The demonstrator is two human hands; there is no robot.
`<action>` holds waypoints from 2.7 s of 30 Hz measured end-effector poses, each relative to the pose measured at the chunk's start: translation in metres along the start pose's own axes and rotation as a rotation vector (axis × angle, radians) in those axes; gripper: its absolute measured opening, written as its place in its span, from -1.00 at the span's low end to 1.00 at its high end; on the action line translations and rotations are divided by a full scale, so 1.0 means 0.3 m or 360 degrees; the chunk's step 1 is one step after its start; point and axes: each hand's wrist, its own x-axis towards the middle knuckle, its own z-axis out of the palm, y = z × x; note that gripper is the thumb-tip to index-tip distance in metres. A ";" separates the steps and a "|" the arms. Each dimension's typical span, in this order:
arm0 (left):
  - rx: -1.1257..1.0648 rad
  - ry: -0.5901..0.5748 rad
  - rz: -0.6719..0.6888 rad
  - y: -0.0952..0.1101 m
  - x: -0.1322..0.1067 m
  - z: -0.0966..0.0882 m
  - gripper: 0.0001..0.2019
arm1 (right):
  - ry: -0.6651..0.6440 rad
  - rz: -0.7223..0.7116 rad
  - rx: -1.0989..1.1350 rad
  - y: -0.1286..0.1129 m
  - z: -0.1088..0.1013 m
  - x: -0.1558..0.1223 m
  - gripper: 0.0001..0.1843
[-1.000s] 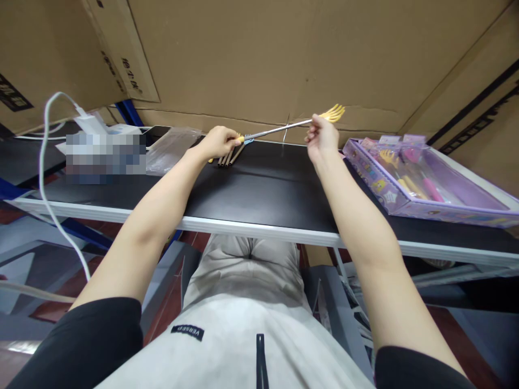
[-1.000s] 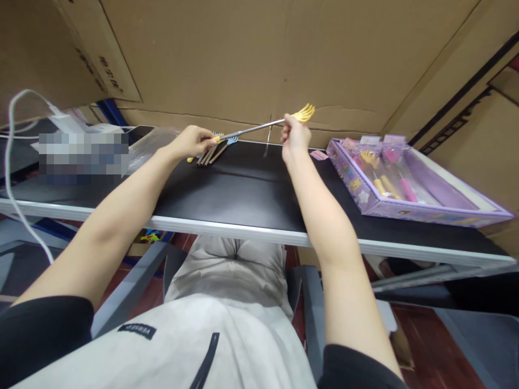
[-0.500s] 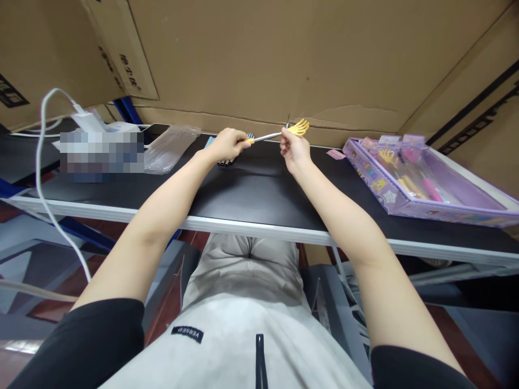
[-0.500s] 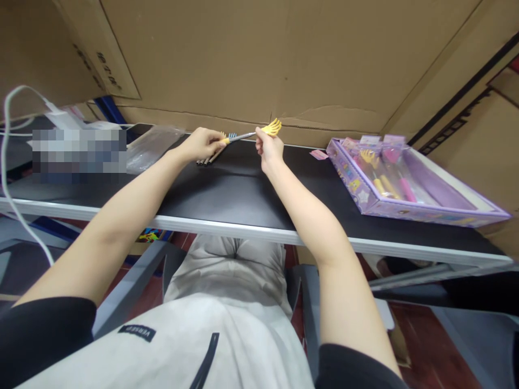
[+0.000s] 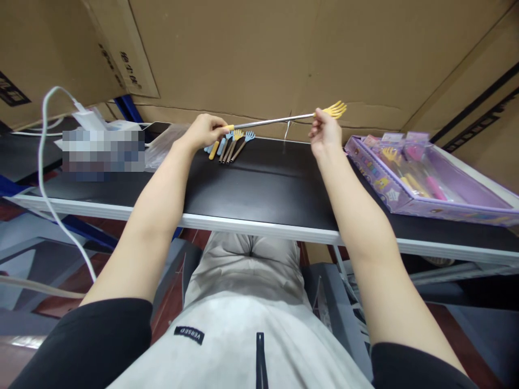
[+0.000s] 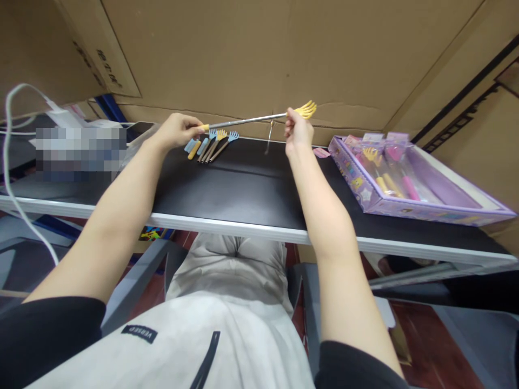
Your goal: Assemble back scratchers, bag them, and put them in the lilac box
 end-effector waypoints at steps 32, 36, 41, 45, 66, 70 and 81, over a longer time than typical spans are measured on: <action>-0.0059 -0.0083 0.0141 0.078 0.026 0.119 -0.71 | 0.0069 0.0111 0.0129 -0.017 0.072 -0.119 -0.46; -0.0167 -0.0157 0.0165 0.150 0.017 0.202 -0.70 | -0.0084 0.0062 0.0087 -0.008 0.180 -0.237 -0.38; -0.0330 -0.0296 0.0112 0.175 -0.008 0.229 -0.67 | -0.0116 0.0087 -0.0024 -0.030 0.155 -0.250 -0.34; -0.0381 -0.0365 0.0115 0.223 -0.036 0.231 -0.66 | -0.0115 0.0091 -0.0053 -0.021 0.137 -0.225 -0.33; 0.0274 -0.0411 -0.0225 0.372 0.035 0.314 -0.72 | -0.0626 -0.0230 -0.2043 0.112 -0.049 -0.111 -0.84; 0.0443 -0.0479 -0.0342 0.430 0.045 0.332 -0.64 | -0.0897 -0.0243 -0.2431 0.081 -0.033 -0.139 -0.77; 0.0641 -0.0509 -0.0294 0.402 0.102 0.409 -0.48 | -0.1027 -0.0305 -0.2443 0.074 -0.038 -0.142 -0.74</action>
